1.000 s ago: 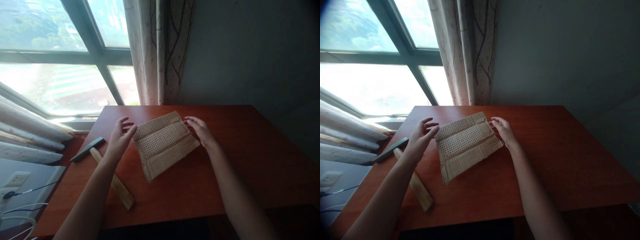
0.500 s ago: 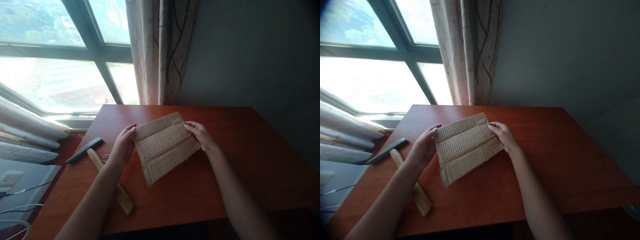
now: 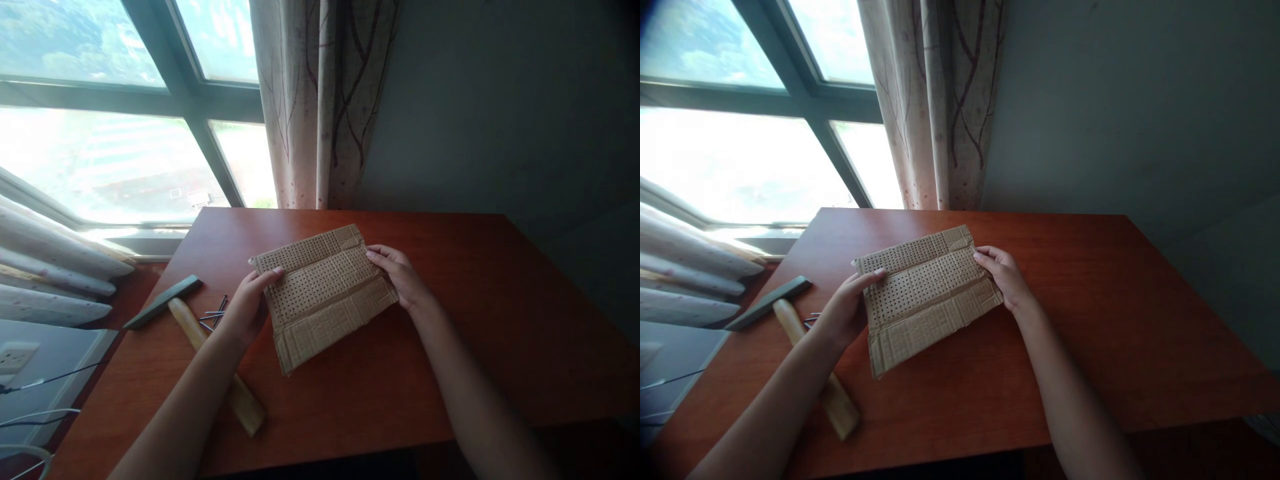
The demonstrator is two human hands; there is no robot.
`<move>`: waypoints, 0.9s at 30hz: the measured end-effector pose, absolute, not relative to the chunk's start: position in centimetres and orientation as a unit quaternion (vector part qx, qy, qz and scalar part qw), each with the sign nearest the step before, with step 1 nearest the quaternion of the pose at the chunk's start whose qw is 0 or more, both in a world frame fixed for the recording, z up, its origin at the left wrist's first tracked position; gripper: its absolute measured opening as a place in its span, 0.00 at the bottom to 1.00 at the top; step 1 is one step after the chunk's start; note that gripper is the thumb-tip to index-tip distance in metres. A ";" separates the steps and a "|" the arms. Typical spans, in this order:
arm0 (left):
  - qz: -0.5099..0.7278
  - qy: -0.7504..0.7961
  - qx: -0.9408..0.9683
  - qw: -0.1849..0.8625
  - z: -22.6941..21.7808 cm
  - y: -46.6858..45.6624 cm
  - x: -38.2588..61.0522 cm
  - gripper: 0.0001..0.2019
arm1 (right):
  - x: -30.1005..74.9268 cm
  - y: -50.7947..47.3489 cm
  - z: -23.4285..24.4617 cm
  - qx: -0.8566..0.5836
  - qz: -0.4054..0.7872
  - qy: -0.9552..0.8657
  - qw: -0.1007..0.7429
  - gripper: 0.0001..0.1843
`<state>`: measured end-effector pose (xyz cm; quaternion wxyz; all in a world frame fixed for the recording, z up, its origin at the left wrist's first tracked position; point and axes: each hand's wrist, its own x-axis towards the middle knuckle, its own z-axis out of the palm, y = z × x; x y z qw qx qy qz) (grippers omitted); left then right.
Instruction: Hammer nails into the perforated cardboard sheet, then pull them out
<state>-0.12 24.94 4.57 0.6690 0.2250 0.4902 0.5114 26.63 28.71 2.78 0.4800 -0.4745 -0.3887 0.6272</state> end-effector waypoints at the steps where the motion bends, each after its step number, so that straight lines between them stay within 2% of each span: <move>1: 0.509 0.493 0.224 0.669 4.5 24.9 -0.1 0.18 | 26.6 28.7 2.8 -0.474 0.628 -0.389 0.479 0.14; 15: 0.512 0.531 0.255 0.625 5.0 24.9 -0.6 0.17 | 26.8 28.3 2.9 -0.457 0.655 -0.427 0.423 0.11; 27: 0.503 0.531 0.242 0.638 4.9 25.1 -0.9 0.17 | 27.0 28.4 2.7 -0.448 0.655 -0.447 0.412 0.11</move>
